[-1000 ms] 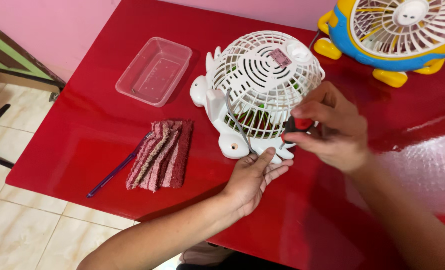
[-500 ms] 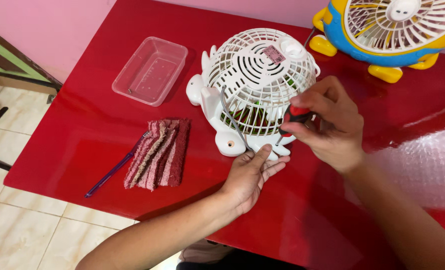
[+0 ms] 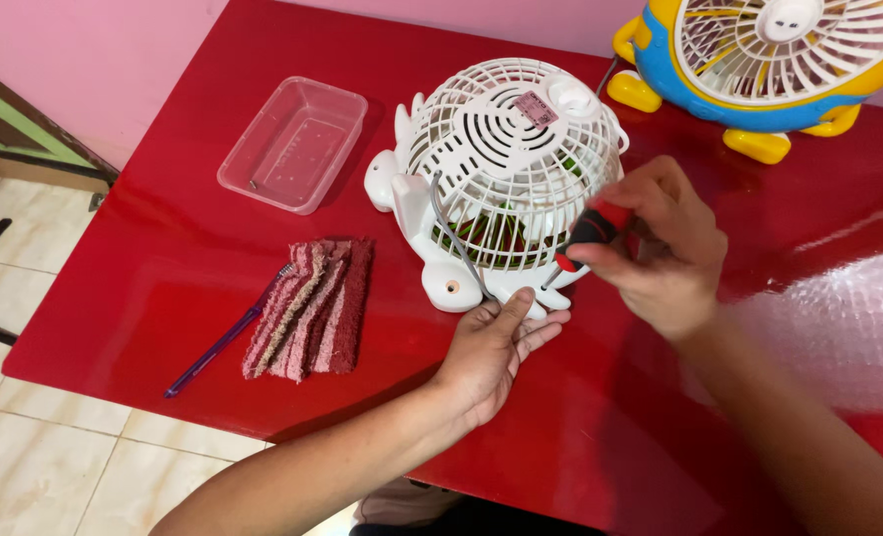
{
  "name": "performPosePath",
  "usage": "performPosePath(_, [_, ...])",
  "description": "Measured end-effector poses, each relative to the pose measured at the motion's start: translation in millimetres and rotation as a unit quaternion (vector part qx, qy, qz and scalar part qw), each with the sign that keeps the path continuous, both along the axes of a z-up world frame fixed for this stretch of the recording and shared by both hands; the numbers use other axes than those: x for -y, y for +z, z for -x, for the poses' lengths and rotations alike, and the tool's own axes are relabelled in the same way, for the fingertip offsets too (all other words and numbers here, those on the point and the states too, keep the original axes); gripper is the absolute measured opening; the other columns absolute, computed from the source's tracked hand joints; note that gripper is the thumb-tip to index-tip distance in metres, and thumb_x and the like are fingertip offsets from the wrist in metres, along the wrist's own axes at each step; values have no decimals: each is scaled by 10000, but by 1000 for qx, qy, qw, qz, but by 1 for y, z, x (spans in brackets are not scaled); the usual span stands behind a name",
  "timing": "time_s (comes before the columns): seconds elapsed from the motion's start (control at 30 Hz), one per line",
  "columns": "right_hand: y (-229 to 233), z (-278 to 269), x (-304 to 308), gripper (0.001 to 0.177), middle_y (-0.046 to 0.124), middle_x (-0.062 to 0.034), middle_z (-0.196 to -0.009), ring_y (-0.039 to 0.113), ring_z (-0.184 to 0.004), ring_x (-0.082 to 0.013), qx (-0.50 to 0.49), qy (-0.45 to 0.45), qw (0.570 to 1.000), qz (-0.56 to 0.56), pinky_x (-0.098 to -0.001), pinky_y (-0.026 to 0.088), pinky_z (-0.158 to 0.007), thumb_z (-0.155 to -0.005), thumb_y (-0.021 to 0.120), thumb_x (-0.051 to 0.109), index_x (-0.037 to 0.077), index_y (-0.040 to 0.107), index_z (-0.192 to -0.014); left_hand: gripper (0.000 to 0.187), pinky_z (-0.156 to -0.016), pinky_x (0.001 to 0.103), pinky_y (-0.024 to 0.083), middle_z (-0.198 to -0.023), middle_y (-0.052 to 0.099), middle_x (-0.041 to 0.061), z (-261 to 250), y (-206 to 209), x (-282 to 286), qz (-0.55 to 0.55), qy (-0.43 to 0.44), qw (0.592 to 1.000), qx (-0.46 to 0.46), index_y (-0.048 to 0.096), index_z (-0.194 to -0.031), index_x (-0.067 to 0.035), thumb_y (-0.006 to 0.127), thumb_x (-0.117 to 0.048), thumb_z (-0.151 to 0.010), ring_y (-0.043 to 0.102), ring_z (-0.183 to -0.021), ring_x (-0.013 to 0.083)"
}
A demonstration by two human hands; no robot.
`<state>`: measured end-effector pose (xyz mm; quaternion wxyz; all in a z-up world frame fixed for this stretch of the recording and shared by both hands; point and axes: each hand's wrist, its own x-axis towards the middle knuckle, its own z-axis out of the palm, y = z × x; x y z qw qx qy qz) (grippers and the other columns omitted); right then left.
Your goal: The person uses a screwdriver to tighten screws on the back of a white turtle-shaped fan, then flips it to show the front. They move a yellow owl-shaped fan aside and begin tightening screws on its back as well.
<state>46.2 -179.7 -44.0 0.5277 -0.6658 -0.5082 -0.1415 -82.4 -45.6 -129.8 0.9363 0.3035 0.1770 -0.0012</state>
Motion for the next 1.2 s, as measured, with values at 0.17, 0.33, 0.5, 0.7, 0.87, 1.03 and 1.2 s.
performPosePath(0.17, [6, -9, 6, 509, 610, -170, -1205, 676, -988, -214, 47, 94, 994, -12, -259, 594, -740, -883, 756, 37, 43, 551, -1349, 345, -1007, 378, 569, -1179, 699, 141, 0, 2, -1, 1, 4, 1000, 2, 594, -1239, 49, 555, -236, -1048, 703, -1106, 252])
performPosePath(0.33, [8, -16, 10, 514, 604, -231, -1310, 710, -1111, -296, -86, 211, 974, -1, -307, 632, -774, -951, 663, -47, 42, 466, -1417, 342, -1004, 370, 570, -1184, 702, 125, 1, 3, -1, -6, -1, 1000, 2, 603, -1243, 28, 546, -244, -1042, 704, -1104, 243])
performPosePath(0.5, [-8, -6, 6, 605, 594, -139, -1255, 665, -1066, -195, -6, 131, 991, -39, -305, 658, -870, -930, 770, -64, 85, 517, -1459, 327, -996, 372, 566, -1169, 706, 125, 0, 2, -1, -4, -1, 1000, 1, 619, -1228, 23, 548, -243, -1050, 701, -1094, 240])
performPosePath(0.7, [7, -7, 7, 552, 584, -161, -1232, 633, -957, -172, 66, 37, 997, 14, -267, 565, -802, -840, 843, -9, 61, 590, -1324, 335, -994, 370, 565, -1163, 711, 130, 1, 2, 1, -7, 2, 1000, 13, 621, -1214, 26, 553, -257, -1048, 705, -1096, 236])
performPosePath(0.87, [18, -10, 13, 470, 675, -188, -1313, 761, -1101, -226, -109, 140, 983, 45, -251, 565, -720, -887, 732, 3, 67, 558, -1319, 348, -1007, 371, 557, -1156, 709, 132, 2, 1, 0, -15, -5, 1000, 13, 623, -1205, 31, 559, -273, -1049, 700, -1105, 238])
performPosePath(1.03, [-4, -6, 8, 596, 619, -133, -1266, 697, -1040, -144, -59, 115, 991, -21, -222, 598, -715, -926, 829, -34, 118, 548, -1429, 341, -1018, 377, 554, -1158, 707, 125, 2, 1, 0, -16, -6, 1000, 6, 621, -1200, 27, 560, -269, -1042, 701, -1107, 237])
performPosePath(1.2, [-1, -8, 3, 708, 548, -100, -1250, 654, -970, -119, -14, 63, 997, -39, -175, 537, -622, -817, 892, 2, 141, 511, -1398, 326, -1004, 374, 559, -1159, 706, 124, 2, 6, 1, -8, 0, 1000, 12, 626, -1201, 17, 553, -256, -1038, 699, -1100, 237])
